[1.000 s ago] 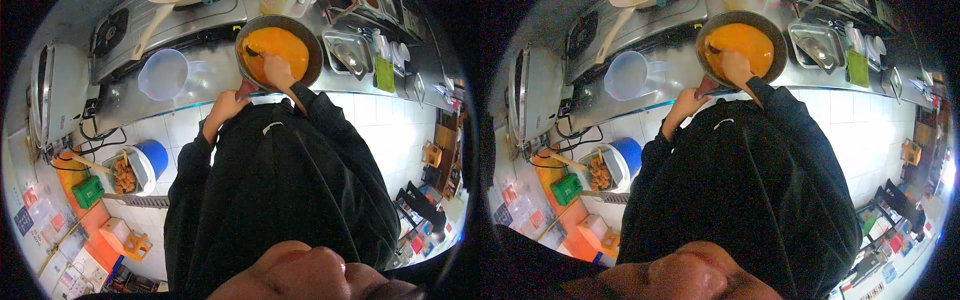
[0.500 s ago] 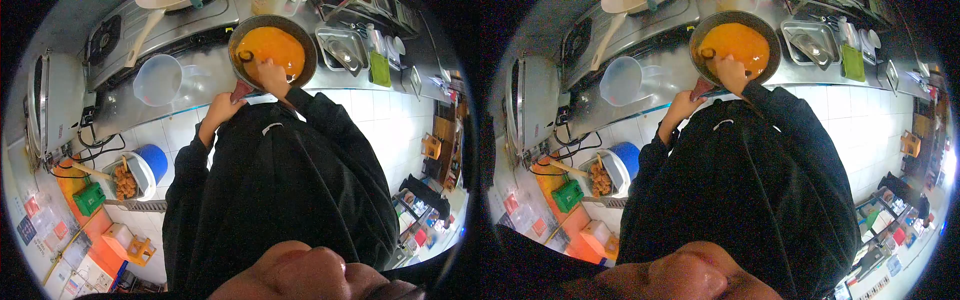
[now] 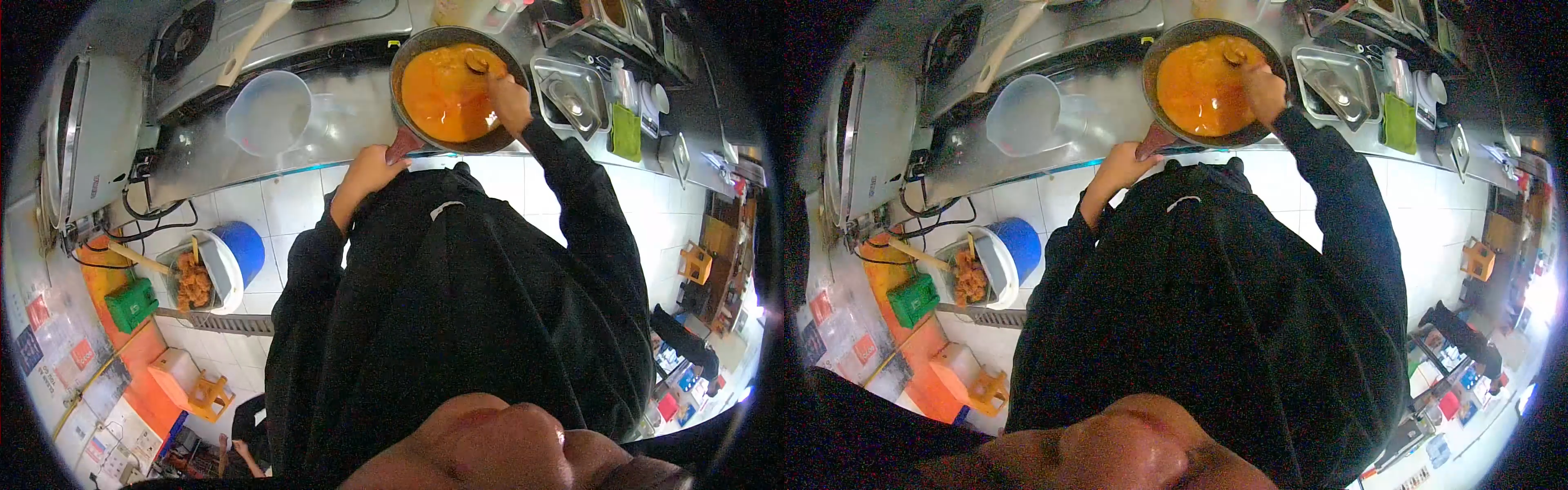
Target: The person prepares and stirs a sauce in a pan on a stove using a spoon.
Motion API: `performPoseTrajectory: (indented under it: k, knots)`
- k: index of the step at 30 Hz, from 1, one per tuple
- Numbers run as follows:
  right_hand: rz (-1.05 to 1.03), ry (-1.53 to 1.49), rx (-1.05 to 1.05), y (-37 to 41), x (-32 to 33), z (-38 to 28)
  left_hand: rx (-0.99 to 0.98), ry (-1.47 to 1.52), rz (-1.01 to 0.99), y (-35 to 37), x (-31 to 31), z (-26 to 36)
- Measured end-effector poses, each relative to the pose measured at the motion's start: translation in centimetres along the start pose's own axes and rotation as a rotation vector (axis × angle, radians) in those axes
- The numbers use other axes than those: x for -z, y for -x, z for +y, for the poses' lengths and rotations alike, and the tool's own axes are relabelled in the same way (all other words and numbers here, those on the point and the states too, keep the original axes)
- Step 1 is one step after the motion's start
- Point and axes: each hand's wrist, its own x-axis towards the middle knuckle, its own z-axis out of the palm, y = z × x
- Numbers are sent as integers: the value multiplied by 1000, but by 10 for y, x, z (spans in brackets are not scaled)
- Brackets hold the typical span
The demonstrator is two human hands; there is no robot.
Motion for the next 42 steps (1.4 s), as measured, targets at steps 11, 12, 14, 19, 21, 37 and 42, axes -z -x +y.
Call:
performPoseTrajectory:
  k: [11, 12, 14, 19, 21, 37, 42]
  knots:
    - [-125, -404, -56, 77, 59, -40, 0, 50, 13, -1, 1, 1]
    - [-127, -406, -60, 75, 51, -48, 0, 48, 8, 0, 2, 4]
    - [-191, -339, -25, 71, 29, -63, 34, 61, -4, 3, 8, 13]
    - [-16, -214, 105, 50, 41, -99, 26, 35, -14, 1, 8, 12]
    - [27, -169, 85, 32, 35, -98, 38, 24, -18, 3, 8, 13]
    - [-193, -114, 22, 79, 45, 6, 5, 54, 14, -1, -1, 0]
    - [-364, -241, 99, 98, 83, -32, -59, 74, 61, -2, -6, -8]
